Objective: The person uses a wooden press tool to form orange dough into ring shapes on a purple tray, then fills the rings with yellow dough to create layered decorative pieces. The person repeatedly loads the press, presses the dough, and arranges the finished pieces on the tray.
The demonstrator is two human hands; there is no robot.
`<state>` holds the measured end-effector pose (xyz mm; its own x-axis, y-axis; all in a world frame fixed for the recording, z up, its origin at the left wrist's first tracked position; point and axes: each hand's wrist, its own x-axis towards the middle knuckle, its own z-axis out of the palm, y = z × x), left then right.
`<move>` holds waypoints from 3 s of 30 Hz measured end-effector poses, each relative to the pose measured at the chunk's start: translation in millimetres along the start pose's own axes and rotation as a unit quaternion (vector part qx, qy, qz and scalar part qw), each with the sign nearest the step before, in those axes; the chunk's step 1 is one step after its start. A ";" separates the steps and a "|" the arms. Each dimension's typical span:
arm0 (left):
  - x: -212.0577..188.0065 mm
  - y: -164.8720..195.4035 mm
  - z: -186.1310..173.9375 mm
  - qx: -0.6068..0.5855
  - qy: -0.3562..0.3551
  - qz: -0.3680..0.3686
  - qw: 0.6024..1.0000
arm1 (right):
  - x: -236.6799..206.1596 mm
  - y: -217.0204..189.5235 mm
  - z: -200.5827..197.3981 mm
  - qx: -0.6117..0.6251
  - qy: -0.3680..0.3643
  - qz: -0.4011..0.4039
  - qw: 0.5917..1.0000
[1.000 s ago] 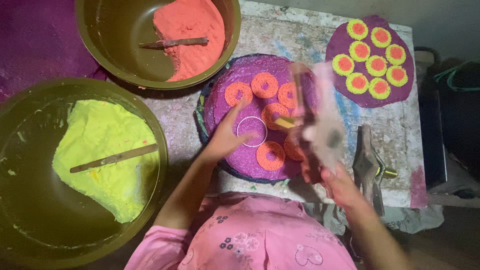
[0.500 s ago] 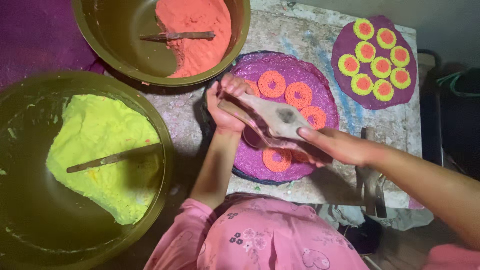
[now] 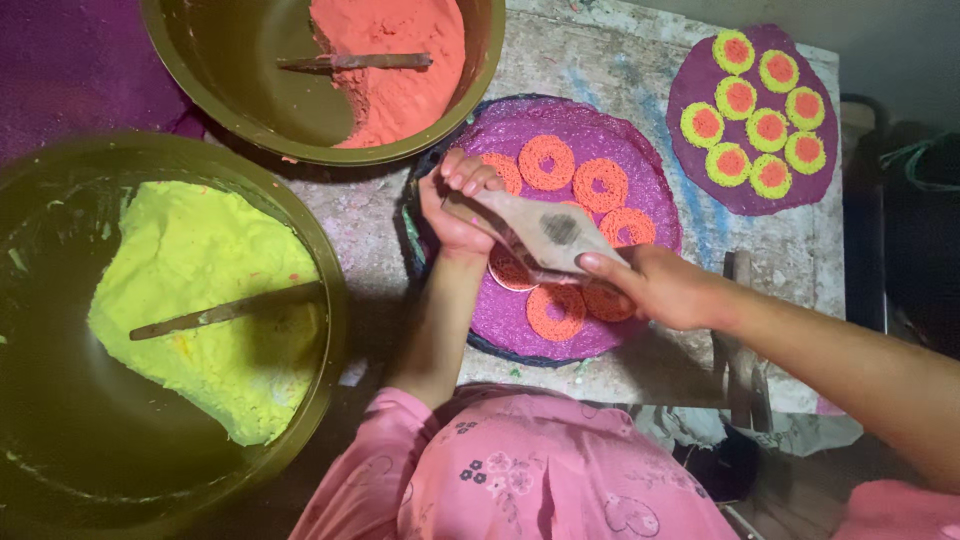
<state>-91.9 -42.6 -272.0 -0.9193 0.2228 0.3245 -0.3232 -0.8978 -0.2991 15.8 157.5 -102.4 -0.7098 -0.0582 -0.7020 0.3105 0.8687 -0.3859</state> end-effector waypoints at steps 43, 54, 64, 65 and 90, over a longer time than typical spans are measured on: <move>-74.1 18.9 61.7 0.924 -0.014 -0.134 0.359 | -52.2 170.8 80.7 0.587 0.171 -0.241 0.754; -66.6 35.8 65.0 0.958 -0.016 -0.106 0.266 | -49.4 178.1 92.9 0.620 0.202 -0.244 0.718; -127.9 26.7 101.9 0.928 -0.009 -0.138 0.347 | -51.6 177.9 103.5 0.634 0.213 -0.243 0.703; -129.7 26.3 100.3 0.930 0.001 -0.124 0.346 | -49.6 178.3 103.9 0.636 0.210 -0.247 0.700; -76.2 27.6 55.1 0.947 0.077 -0.046 0.308 | -44.9 193.1 129.3 0.652 0.230 -0.237 0.683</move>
<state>-18.4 -105.3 -255.5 -0.9726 0.1646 0.1641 0.2279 0.5365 0.8125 189.4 264.2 -222.8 -0.9565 0.2399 -0.1662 0.0627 -0.3873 -0.9198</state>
